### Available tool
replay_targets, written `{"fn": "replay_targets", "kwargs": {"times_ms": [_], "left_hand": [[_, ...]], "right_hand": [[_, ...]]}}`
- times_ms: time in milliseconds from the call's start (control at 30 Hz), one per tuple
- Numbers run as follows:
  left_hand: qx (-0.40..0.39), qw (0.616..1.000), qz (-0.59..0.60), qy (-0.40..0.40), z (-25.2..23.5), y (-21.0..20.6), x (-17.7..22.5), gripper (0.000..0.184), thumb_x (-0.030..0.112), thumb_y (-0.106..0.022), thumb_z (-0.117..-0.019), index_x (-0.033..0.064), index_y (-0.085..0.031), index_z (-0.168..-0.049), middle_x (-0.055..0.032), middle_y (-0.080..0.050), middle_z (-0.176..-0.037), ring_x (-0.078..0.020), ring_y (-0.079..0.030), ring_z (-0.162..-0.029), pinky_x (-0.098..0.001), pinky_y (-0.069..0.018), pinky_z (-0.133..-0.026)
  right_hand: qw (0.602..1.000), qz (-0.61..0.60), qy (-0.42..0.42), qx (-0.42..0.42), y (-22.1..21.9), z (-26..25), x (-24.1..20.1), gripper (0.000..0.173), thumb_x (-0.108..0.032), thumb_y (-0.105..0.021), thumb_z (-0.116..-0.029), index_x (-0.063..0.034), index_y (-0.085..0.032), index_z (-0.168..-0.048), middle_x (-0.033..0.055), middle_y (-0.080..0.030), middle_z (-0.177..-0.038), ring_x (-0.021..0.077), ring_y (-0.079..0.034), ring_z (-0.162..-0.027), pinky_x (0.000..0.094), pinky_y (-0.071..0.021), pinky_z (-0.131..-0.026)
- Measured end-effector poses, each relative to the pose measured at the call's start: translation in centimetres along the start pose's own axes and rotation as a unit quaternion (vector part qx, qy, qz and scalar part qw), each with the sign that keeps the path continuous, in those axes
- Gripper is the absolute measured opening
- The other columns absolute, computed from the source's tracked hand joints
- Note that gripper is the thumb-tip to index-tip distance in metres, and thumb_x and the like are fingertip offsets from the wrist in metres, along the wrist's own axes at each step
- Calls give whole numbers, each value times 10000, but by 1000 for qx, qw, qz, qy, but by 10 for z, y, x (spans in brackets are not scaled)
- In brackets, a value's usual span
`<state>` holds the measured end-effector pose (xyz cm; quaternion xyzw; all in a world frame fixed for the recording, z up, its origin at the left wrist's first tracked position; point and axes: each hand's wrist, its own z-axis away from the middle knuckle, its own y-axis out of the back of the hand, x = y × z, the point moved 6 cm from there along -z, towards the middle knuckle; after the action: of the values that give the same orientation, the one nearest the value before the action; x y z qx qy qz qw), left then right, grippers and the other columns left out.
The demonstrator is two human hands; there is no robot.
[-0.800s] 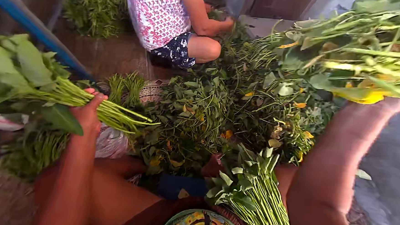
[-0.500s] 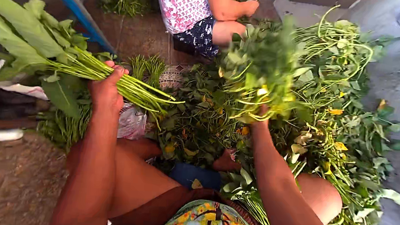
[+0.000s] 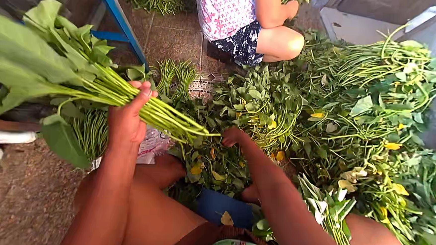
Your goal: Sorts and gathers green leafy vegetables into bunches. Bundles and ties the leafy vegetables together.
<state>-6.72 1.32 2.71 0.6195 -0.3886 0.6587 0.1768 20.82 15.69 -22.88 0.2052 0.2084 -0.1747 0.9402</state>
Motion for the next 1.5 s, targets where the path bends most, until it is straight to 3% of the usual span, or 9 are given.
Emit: {"fn": "replay_targets", "kwargs": {"times_ms": [167,300,467,667,833,967,1167,1367,1500], "left_hand": [[-6,1000,20,19,1,8,2,217,-13,-591,-966,141,-609,-1119,25,-715,-1008,-133,-720,-918,-338,-625,-847],[-29,996,76,43,-5,-5,5,386,-49,-552,-975,61,-561,-1345,-60,-748,-1053,-206,-746,-969,-380,-628,-896],[4,987,110,114,-14,-30,-14,317,-25,-526,-1023,68,-561,-1324,-48,-729,-1007,-183,-740,-904,-360,-633,-840],[13,970,83,228,-6,-41,-46,278,21,-560,-1026,45,-567,-1304,-76,-715,-950,-185,-723,-842,-350,-624,-798],[-71,966,13,250,5,-43,-55,253,-16,-567,-1004,30,-556,-1253,-61,-714,-945,-183,-722,-853,-335,-621,-805],[-95,965,-50,238,7,-41,-67,269,-42,-635,-931,19,-600,-1191,-50,-712,-945,-174,-712,-872,-328,-607,-834],[-68,962,-160,209,1,-49,-70,275,-67,-711,-883,-9,-654,-1146,-56,-715,-1009,-129,-704,-935,-293,-588,-871],[-7,971,-167,168,-24,-37,-75,321,-7,-672,-924,-25,-610,-1237,-93,-694,-1026,-154,-673,-912,-315,-560,-844],[113,978,-60,166,-32,-33,-60,253,27,-662,-974,-29,-590,-1210,-103,-698,-921,-169,-697,-769,-311,-603,-730]], "right_hand": [[962,241,119,37,-125,-15,21,712,-464,-593,-1011,-89,-392,-1583,246,-297,-1645,455,-249,-1527,691,-194,-1210],[939,329,-35,-92,-163,37,90,535,-360,-562,-1045,-4,-547,-1444,274,-499,-1500,475,-451,-1403,695,-350,-1117],[952,265,-126,-91,-85,38,96,697,-521,-777,-840,29,-677,-1255,261,-646,-1301,417,-609,-1233,651,-457,-1038],[985,-137,104,6,83,62,-38,444,-303,-375,-1117,-1,-535,-1400,158,-720,-1091,200,-690,-833,367,-561,-757],[904,-172,-8,392,205,21,-2,489,-280,-432,-1093,91,-513,-1401,307,-596,-1348,405,-627,-1217,539,-493,-1040],[878,-158,-80,445,206,-4,38,694,-452,-457,-1079,112,-389,-1479,332,-549,-1402,429,-575,-1301,547,-468,-1080],[896,-137,-75,417,196,-20,62,424,-272,-604,-1039,43,-619,-1321,306,-589,-1368,438,-543,-1326,584,-421,-1101],[730,-391,81,555,184,56,11,475,-281,-456,-1105,108,-531,-1367,312,-584,-1339,392,-579,-1250,503,-433,-1090],[707,-508,219,440,138,81,-38,387,-145,-452,-1088,73,-470,-1408,225,-595,-1217,247,-606,-1005,396,-521,-852]]}}
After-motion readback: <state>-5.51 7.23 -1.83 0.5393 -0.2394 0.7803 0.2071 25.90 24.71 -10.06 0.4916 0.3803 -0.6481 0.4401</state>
